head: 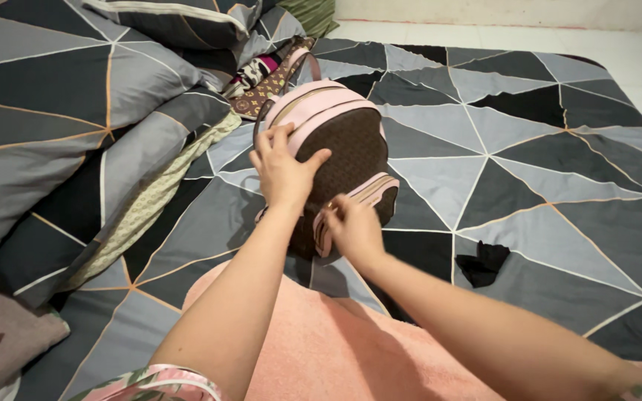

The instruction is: The person kneels on a bed with a small pink backpack and removes its contents one at a time, unzipping compartments and taking out markers, small bottles, a tablet, a phone, a wallet, a book, a water bottle and a pink wallet, laying each item on the bed beside the bag.

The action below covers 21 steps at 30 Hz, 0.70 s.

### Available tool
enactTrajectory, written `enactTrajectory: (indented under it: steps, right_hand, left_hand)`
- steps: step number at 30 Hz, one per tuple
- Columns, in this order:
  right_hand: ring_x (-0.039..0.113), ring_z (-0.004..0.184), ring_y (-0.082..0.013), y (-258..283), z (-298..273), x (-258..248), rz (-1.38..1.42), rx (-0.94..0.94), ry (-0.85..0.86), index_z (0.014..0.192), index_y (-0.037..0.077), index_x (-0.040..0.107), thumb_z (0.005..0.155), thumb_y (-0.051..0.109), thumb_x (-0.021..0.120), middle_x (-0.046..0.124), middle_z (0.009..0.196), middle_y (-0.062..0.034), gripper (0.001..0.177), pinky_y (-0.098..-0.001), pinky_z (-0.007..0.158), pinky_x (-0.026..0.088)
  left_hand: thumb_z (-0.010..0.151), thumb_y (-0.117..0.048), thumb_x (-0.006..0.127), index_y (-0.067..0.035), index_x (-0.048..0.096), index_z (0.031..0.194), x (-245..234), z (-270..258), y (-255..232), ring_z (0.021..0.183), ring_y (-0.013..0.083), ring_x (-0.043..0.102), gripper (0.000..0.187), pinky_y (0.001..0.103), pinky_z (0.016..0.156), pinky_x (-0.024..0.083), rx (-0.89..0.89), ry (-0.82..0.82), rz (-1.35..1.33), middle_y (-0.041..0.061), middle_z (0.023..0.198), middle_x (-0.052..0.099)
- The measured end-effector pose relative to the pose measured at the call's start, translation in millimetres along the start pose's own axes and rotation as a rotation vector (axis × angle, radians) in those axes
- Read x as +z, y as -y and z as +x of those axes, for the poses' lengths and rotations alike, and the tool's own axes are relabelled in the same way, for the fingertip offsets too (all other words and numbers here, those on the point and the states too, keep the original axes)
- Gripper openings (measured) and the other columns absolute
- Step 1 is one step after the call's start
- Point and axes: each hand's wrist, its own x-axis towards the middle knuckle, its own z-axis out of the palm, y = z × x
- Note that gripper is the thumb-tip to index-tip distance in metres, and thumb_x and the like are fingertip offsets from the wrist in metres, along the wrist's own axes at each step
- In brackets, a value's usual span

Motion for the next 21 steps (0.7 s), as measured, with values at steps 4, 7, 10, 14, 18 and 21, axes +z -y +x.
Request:
enactTrajectory:
  steps: [4,7,10,14,18,21]
  right_hand:
    - [0.068,0.054,-0.0199,-6,20,-24,0.253,0.305,0.033,0.093,0.003,0.075,0.087,0.016,0.072,0.074,0.07,-0.0127,0.014,-0.0354,0.052,0.052]
    - [0.065,0.05,-0.0164,-30,34,-34,0.205,0.402,0.055,0.092,0.004,0.076,0.088,0.018,0.073,0.074,0.072,-0.0075,0.015,-0.0343,0.046,0.052]
    - [0.072,0.056,-0.0105,-66,44,-32,0.377,0.222,-0.001,0.087,0.0,0.075,0.091,0.015,0.072,0.077,0.07,-0.0072,0.016,-0.0269,0.051,0.055]
    - [0.056,0.047,-0.0141,-124,69,-49,0.369,0.45,-0.102,0.086,0.0,0.071,0.092,0.015,0.074,0.064,0.063,-0.0065,0.017,-0.032,0.042,0.043]
    - [0.05,0.048,-0.0124,-156,80,-53,0.566,0.572,-0.066,0.083,0.003,0.064,0.093,0.015,0.074,0.056,0.061,-0.0037,0.018,-0.0305,0.044,0.041]
    - [0.047,0.048,-0.0122,-171,85,-54,0.635,0.641,0.002,0.082,0.004,0.061,0.093,0.016,0.076,0.055,0.062,-0.0029,0.022,-0.0302,0.045,0.043]
  left_hand:
    - [0.064,-0.039,0.096,-0.02,0.063,0.128,1,3,-1,0.127,0.0362,0.045,0.075,0.048,0.101,0.046,-0.001,-0.004,-0.004,0.001,0.134,0.052]
    - [0.064,-0.039,0.095,-0.021,0.062,0.128,0,3,-5,0.127,0.0352,0.045,0.075,0.047,0.1,0.046,-0.024,0.011,0.005,0.001,0.135,0.051]
    - [0.064,-0.039,0.095,-0.022,0.062,0.128,-3,1,-8,0.128,0.0339,0.045,0.074,0.047,0.099,0.047,-0.073,0.044,0.015,-0.001,0.135,0.051]
    - [0.064,-0.04,0.095,-0.022,0.062,0.129,-6,0,-8,0.128,0.0338,0.045,0.075,0.046,0.1,0.046,-0.047,0.037,0.021,0.0,0.135,0.052]
    - [0.064,-0.039,0.095,-0.02,0.063,0.129,-4,-6,-5,0.125,0.0349,0.045,0.075,0.047,0.102,0.045,-0.03,0.026,0.029,0.001,0.135,0.052]
    - [0.065,-0.039,0.096,-0.018,0.064,0.128,-6,-6,-3,0.125,0.0353,0.046,0.074,0.047,0.104,0.044,0.026,-0.019,0.009,0.003,0.133,0.053]
